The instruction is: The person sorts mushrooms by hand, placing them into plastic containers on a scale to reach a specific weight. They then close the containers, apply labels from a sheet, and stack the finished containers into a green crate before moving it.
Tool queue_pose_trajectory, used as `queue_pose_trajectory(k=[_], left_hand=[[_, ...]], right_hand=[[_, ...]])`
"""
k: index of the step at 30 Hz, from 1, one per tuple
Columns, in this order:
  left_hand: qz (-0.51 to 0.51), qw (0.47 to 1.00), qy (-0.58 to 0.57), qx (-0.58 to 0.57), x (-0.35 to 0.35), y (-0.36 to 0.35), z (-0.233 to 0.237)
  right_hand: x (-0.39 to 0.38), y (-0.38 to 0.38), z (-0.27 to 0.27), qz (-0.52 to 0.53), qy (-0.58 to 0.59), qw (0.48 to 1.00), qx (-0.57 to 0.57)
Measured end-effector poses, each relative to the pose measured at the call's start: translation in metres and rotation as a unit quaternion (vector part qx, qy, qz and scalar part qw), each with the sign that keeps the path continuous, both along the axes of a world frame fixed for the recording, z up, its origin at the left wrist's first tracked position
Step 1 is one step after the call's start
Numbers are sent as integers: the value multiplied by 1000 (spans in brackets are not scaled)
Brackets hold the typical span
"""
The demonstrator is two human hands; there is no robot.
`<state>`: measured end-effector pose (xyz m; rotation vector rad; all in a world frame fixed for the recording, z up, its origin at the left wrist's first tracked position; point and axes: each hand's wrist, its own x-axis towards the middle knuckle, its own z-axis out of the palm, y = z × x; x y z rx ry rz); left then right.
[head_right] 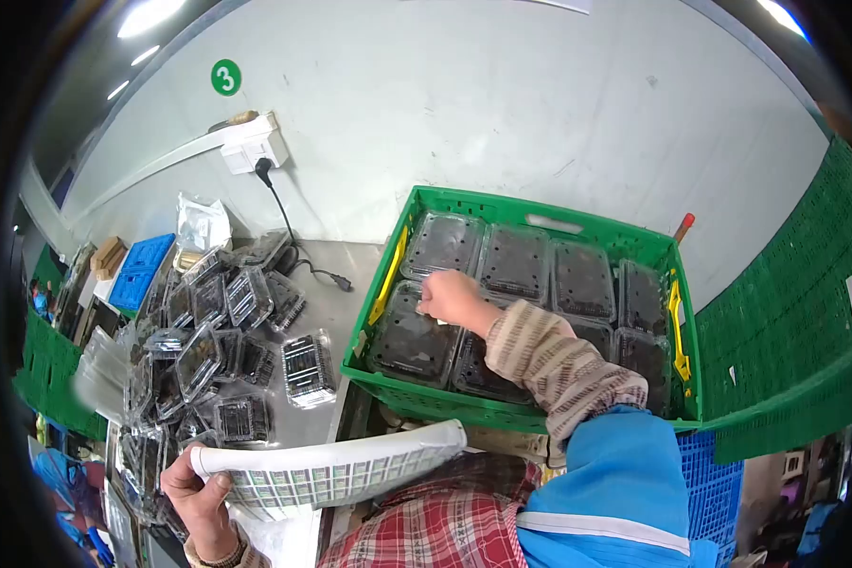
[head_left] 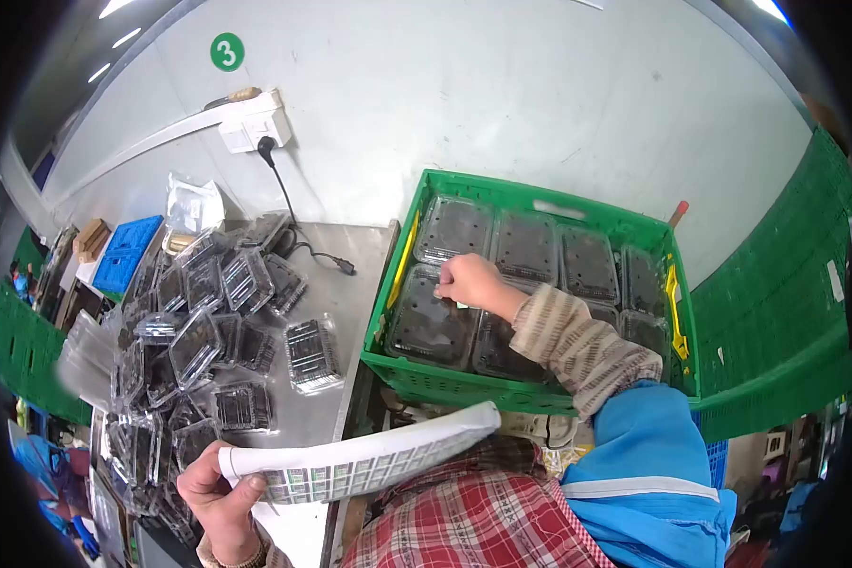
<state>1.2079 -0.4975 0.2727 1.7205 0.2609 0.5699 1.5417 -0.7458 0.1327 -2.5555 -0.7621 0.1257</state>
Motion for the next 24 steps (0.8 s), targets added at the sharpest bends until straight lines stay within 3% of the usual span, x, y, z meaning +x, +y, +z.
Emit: queue_pose_trajectory(k=[4,7,11,13,14,17,18,19,21,23,24], left_hand=[[10,999,-21,-29,7,-5,-6],[-16,997,-37,-63,13,-7,-20],[-27,997,7,-70,42,-33,-16],[-83,994,14,-68,52,-37,-17],[-94,993,16,-66,56,-40,-16],[-101,992,19,-71,68,-49,-19],[-108,991,21,-71,72,-46,-23],[-109,991,21,-72,76,-49,-26],[-125,988,44,-78,85,-53,-29],[-131,988,32,-77,97,-61,-30],[-144,985,39,-87,104,-64,-27]], right_hand=[[8,-37,30,-61,-133,985,-91],[14,-103,53,15,96,995,3],[2,-123,26,97,210,969,85],[-7,-111,20,69,66,991,-97],[-10,-113,22,48,-11,991,-125],[-9,-156,47,-7,-69,990,-118],[-13,-175,71,4,102,992,-77],[-17,-193,71,-2,104,991,-84],[-24,-218,64,41,296,954,-1],[-30,-217,45,35,306,951,-8],[-30,-216,30,47,236,970,-28]])
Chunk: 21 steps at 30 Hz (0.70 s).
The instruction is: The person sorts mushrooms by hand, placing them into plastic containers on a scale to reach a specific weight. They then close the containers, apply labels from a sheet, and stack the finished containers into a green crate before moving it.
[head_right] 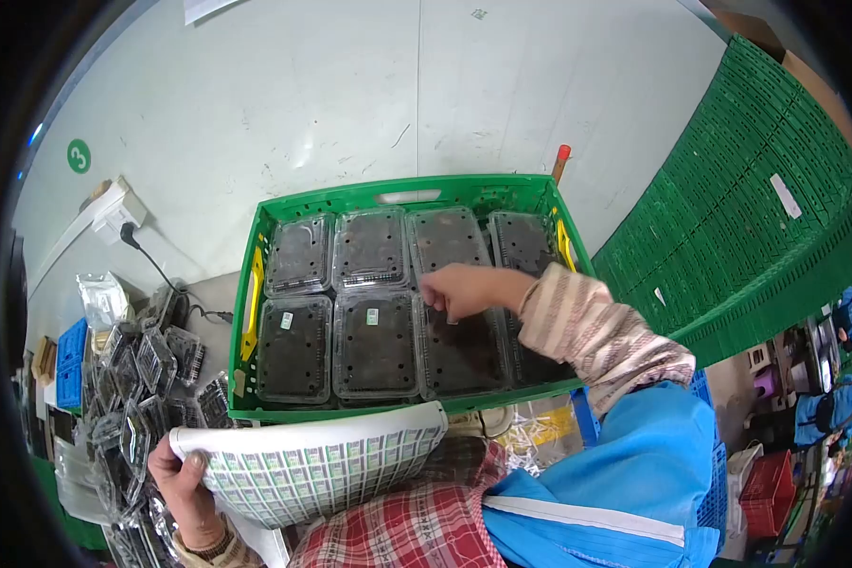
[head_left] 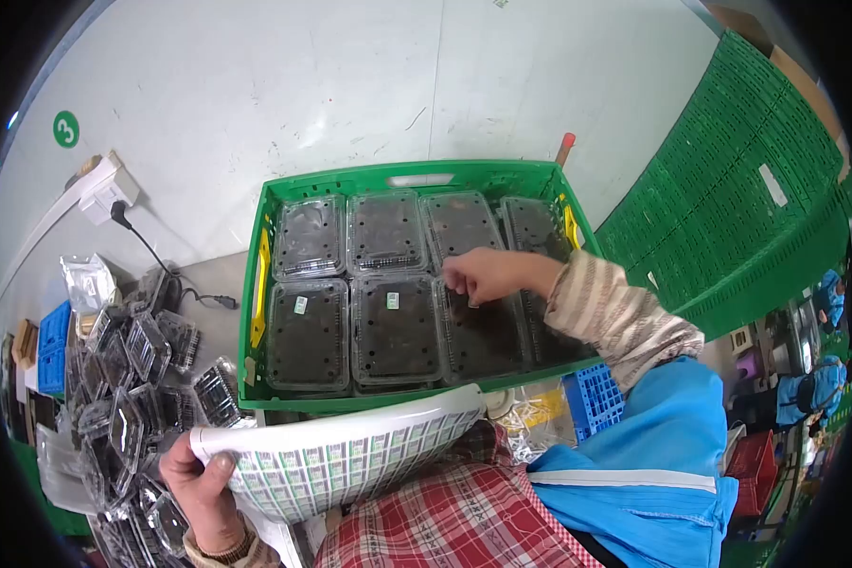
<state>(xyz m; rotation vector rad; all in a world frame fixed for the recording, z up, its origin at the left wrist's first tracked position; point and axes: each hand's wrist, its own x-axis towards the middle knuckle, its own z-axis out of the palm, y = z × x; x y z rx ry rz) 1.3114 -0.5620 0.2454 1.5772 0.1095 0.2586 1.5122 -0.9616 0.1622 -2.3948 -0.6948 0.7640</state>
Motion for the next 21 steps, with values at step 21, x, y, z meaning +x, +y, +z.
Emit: queue_pose_trajectory(k=[21], left_hand=[[16,987,-37,-157,43,14,-35]], right_hand=[[-105,71,45,-111,-3,940,323]])
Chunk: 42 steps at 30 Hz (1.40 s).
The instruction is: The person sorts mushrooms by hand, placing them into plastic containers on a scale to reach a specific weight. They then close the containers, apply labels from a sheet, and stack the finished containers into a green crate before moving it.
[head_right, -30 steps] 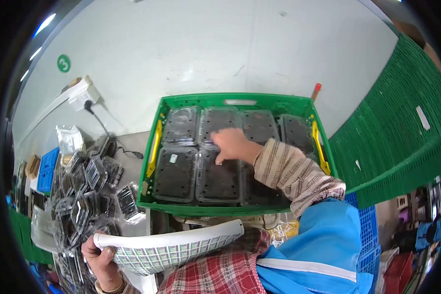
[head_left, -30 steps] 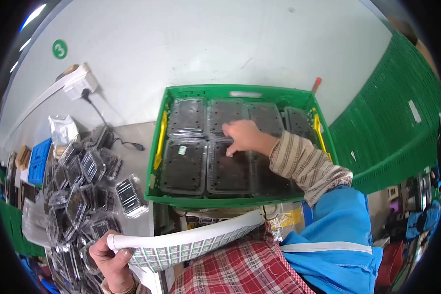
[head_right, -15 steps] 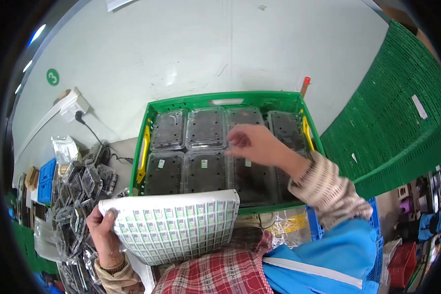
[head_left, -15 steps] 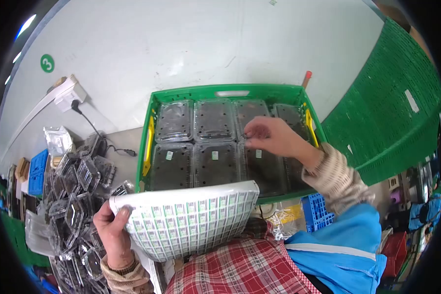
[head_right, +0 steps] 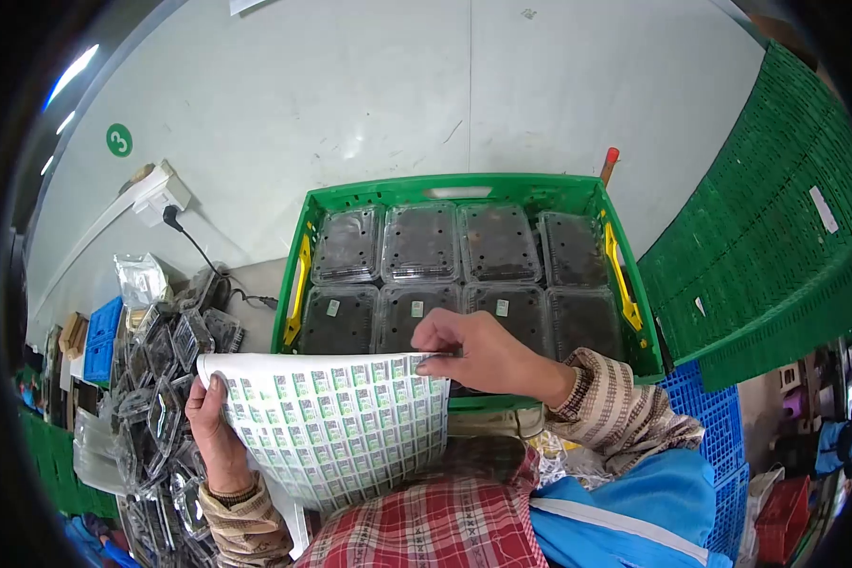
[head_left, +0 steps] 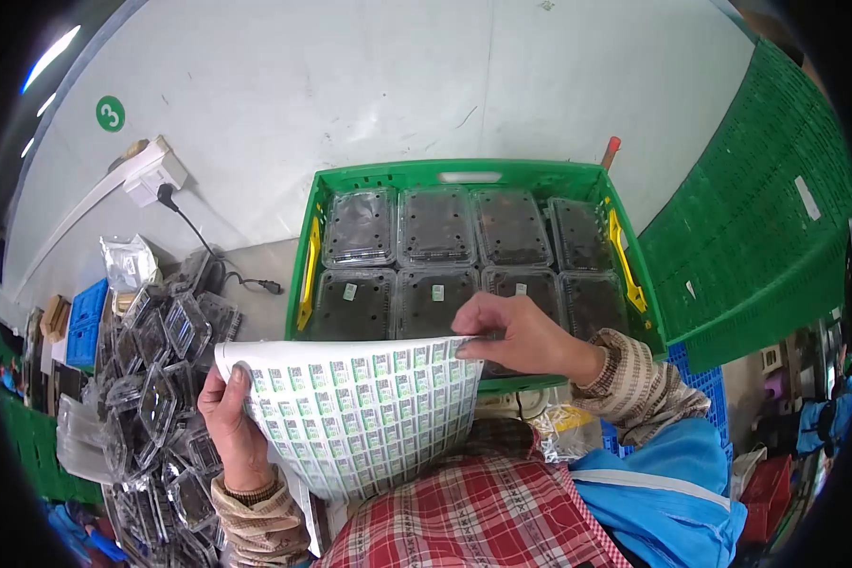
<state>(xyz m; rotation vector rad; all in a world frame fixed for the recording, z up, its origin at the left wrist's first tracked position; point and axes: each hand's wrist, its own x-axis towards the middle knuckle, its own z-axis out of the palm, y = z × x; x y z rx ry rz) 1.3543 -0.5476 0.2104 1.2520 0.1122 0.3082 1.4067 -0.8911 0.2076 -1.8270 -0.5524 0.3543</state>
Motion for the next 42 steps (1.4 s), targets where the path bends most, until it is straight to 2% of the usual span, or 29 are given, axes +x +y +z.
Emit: queue_pose_trajectory(k=[2,4,6,8,9,12,15,17,18,20,21,22,24,25,27,30,32,35,40,42], left_hand=[[-11,999,-42,25,4,17,-10],[-36,988,-130,74,7,32,-17],[-39,992,-113,36,5,32,-21],[-11,993,-74,90,3,9,-8],[-10,985,-107,138,3,-8,5],[-34,985,-42,163,-1,4,-4],[3,989,-64,130,-3,-5,-2],[26,987,-77,142,-4,-9,-1],[23,987,-77,141,-4,-12,-1],[6,979,-77,186,-2,-19,0],[2,979,-78,186,-1,-23,1],[11,983,-72,171,0,-28,1],[17,985,-65,157,1,-32,1],[18,988,-58,145,1,-32,-1],[13,990,-49,133,3,-31,-5],[7,991,-43,130,5,-33,-12],[16,990,-10,140,7,-35,-13],[12,990,13,142,12,-37,-17],[2,989,39,143,25,-49,-24],[-23,989,35,139,32,-50,-29]], right_hand=[[-1,-1,1,18,70,997,32],[-2,-1,0,24,67,996,45],[-4,0,1,28,65,996,57],[-6,2,2,13,19,996,85],[-7,1,2,11,19,996,85],[-11,-3,4,5,3,999,45],[-14,-7,12,9,6,1000,-4],[-15,-7,20,42,-73,993,-81],[-13,-7,21,39,-72,993,-82],[-7,-4,21,64,-144,987,-44],[-6,-1,24,67,-136,986,-63],[-6,0,24,64,-136,987,-63],[-8,2,23,60,-169,968,-173],[-9,2,19,57,-167,969,-173],[-13,2,8,18,-240,950,-197],[-20,4,7,10,-190,959,-210],[-27,5,-3,-18,-223,952,-211],[-37,5,-13,-79,-362,908,-198],[-47,-4,-11,-98,-404,886,-207],[-45,-11,-7,-83,-406,896,-158]])
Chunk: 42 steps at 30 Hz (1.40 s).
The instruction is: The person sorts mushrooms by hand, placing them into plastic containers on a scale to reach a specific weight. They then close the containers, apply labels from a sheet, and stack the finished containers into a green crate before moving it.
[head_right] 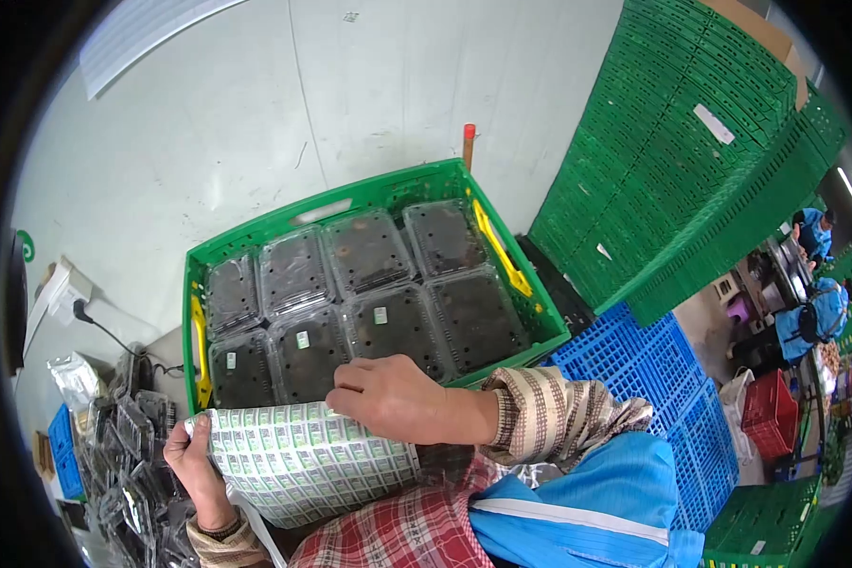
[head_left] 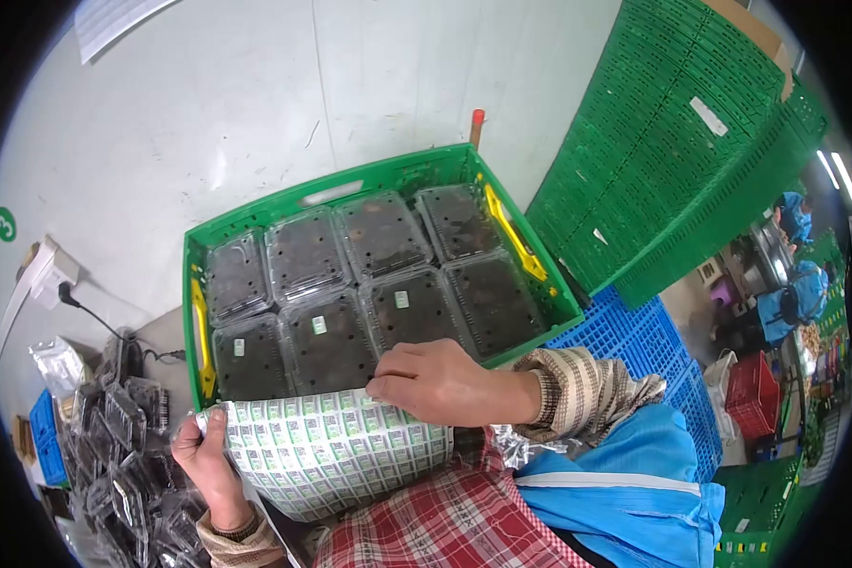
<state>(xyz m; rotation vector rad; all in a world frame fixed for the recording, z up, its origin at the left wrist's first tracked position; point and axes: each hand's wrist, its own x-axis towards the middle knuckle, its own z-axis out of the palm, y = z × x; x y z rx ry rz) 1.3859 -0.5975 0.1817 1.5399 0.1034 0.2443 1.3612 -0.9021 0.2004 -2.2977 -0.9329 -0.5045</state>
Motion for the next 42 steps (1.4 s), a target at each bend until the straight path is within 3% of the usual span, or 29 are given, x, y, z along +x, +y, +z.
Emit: queue_pose_trajectory(k=[1,3,5,6,7,8,9,13,15,18,20,22,24,28,30,32,34,38,40,42], left_hand=[[-5,1000,16,7,3,0,-3],[-11,999,37,8,8,3,-10],[-3,999,40,-6,7,3,-3],[7,999,42,-18,6,2,-2],[0,999,32,-13,7,14,-10],[8,999,34,-19,6,14,-8],[13,999,36,-20,7,16,-9],[25,999,33,-25,8,15,-12],[26,999,33,-18,8,15,-12],[22,999,37,-19,5,15,-6],[46,998,42,-23,3,7,1],[67,997,39,-18,2,2,5],[88,994,54,-18,2,0,8],[117,991,58,-13,-7,5,5],[136,989,64,-9,-14,8,7],[136,988,67,-8,-14,7,9],[154,986,67,-16,-15,7,6],[148,988,52,-14,-17,5,8],[154,987,50,-17,-21,5,9],[165,985,48,-11,-28,8,9]], right_hand=[[0,-4,3,-3,2,1000,-4],[2,-15,13,33,146,982,111],[16,-55,47,-35,322,939,115],[28,-82,53,-100,457,870,153],[41,-110,57,-156,489,854,89],[55,-147,29,-158,468,867,61],[61,-163,22,-170,389,904,-40],[75,-176,-21,-180,408,883,-143],[82,-172,-29,-231,296,881,-287],[97,-173,2,-291,215,863,-353],[132,-189,8,-304,229,874,-301],[173,-205,5,-235,321,907,-136],[205,-212,-16,-196,302,924,-132],[236,-209,-37,-164,280,917,-233],[239,-202,-30,-221,125,897,-362],[247,-175,-8,-248,170,885,-355],[259,-146,-2,-33,274,955,-112],[286,-95,-30,28,306,940,-148],[300,-85,-50,32,203,955,-213],[303,-78,-50,17,177,952,-250]])
